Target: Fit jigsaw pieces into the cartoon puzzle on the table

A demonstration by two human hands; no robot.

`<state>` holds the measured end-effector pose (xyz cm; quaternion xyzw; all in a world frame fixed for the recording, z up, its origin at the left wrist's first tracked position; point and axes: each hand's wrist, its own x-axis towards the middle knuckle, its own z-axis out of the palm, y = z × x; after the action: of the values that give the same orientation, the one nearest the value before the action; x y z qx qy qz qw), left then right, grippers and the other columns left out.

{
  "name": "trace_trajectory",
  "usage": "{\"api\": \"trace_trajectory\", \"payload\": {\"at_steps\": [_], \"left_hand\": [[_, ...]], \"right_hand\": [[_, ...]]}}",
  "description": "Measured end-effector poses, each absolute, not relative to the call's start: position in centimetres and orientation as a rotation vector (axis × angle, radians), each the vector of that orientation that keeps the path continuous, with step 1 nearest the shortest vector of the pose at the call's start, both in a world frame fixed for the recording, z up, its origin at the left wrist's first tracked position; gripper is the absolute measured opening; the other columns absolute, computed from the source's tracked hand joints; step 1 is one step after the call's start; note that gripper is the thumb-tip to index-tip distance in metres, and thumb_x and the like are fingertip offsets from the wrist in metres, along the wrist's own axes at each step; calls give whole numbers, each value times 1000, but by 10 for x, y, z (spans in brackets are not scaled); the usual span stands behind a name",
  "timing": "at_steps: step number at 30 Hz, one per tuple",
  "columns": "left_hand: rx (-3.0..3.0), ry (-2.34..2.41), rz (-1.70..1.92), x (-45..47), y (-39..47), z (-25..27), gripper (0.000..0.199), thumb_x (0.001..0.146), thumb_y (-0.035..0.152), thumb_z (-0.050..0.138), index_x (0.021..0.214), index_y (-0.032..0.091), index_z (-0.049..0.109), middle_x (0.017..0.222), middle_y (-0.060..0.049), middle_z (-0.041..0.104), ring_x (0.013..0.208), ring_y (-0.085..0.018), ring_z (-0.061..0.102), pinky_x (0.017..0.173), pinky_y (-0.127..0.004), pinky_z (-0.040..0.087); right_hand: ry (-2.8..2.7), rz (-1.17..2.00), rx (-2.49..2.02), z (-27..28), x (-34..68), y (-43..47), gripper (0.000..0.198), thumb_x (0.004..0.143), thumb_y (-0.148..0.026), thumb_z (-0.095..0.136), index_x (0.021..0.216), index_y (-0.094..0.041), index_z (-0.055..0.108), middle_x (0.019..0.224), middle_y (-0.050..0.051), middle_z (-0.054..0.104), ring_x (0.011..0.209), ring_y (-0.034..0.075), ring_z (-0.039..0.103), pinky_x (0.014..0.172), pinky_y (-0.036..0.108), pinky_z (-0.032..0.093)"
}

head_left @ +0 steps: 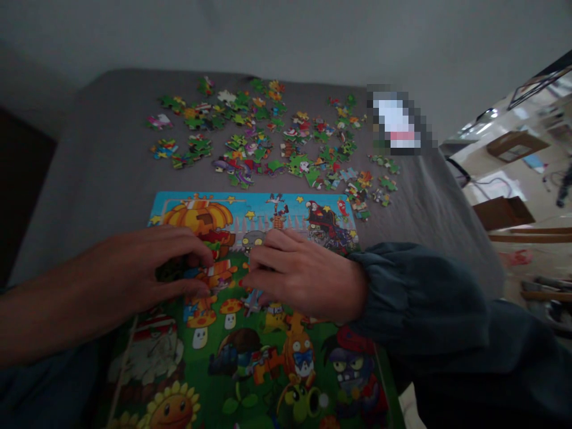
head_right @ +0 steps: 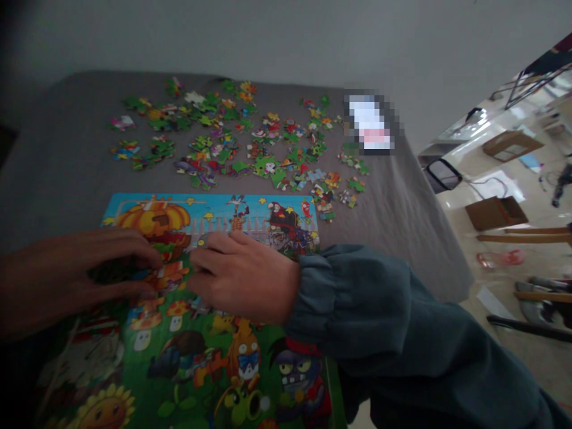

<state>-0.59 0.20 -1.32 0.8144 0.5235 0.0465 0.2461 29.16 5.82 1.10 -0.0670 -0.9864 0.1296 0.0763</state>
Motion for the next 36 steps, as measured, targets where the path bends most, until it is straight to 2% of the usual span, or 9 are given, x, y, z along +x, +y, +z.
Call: {"api": "trace_trajectory", "payload": {"at_steps": [2, 5, 10, 13, 16, 22, 32, 34, 36], "left_hand": [[2191, 1400, 105, -4, 3, -11, 37, 91, 67, 60, 98, 33, 73, 95, 5, 74, 84, -18, 67, 73, -28, 46], [2178, 1384, 141, 0, 5, -7, 37, 91, 68, 61, 97, 34, 73, 95, 6, 75, 84, -19, 68, 74, -30, 46], [2196, 1372, 147, -2, 4, -8, 36, 91, 67, 62, 98, 34, 73, 95, 6, 75, 85, -18, 68, 74, -29, 46], [2207, 1373, 143, -4, 3, -10, 35, 92, 66, 62, 99, 34, 72, 97, 7, 75, 86, -18, 69, 74, -29, 46], [2203, 1377, 149, -4, 3, -11, 37, 93, 68, 61, 98, 33, 71, 97, 7, 75, 85, -18, 69, 74, -29, 46], [2167, 1405, 128, -4, 2, -10, 41, 91, 72, 60, 99, 33, 72, 100, 5, 76, 89, -19, 70, 77, -30, 48], [2153, 1395, 136, -3, 2, -6, 38, 91, 70, 60, 98, 34, 72, 99, 6, 76, 88, -19, 70, 76, -30, 47], [2158, 1391, 144, -4, 2, -7, 37, 91, 69, 61, 98, 35, 72, 100, 7, 76, 87, -19, 70, 76, -30, 47], [2165, 1388, 141, -4, 2, -7, 36, 91, 69, 61, 100, 35, 71, 101, 7, 76, 88, -19, 70, 75, -30, 47]], "right_hand": [[-2947, 293, -197, 11, 293, 60, 24, 107, -18, 52, 112, -16, 75, 104, 8, 65, 100, 23, 48, 83, 37, 38], [-2958, 229, -188, 10, 294, 63, 29, 109, -20, 47, 112, -18, 76, 103, 8, 66, 99, 23, 48, 82, 38, 37], [-2945, 288, -177, 12, 296, 68, 27, 108, -20, 50, 120, -19, 74, 105, 8, 67, 98, 23, 47, 83, 37, 36], [-2928, 386, -171, 17, 299, 73, 28, 105, -27, 59, 128, -16, 70, 107, 9, 67, 98, 24, 47, 85, 37, 37], [-2944, 434, -210, 19, 300, 76, 28, 104, -32, 60, 123, -14, 72, 106, 10, 67, 99, 25, 49, 87, 38, 39], [-2972, 452, -479, 15, 298, 74, 53, 99, -53, 64, 125, -7, 69, 109, 14, 66, 105, 29, 52, 91, 42, 43], [-2949, 528, -473, 15, 297, 74, 33, 100, -41, 66, 115, -13, 75, 106, 12, 67, 106, 27, 53, 90, 40, 42], [-2935, 538, -459, 14, 297, 73, 40, 100, -47, 65, 117, -12, 74, 106, 12, 67, 104, 27, 53, 90, 41, 43], [-2918, 526, -457, 14, 297, 69, 59, 95, -62, 65, 121, -9, 71, 107, 13, 66, 103, 28, 54, 89, 42, 44]]}}
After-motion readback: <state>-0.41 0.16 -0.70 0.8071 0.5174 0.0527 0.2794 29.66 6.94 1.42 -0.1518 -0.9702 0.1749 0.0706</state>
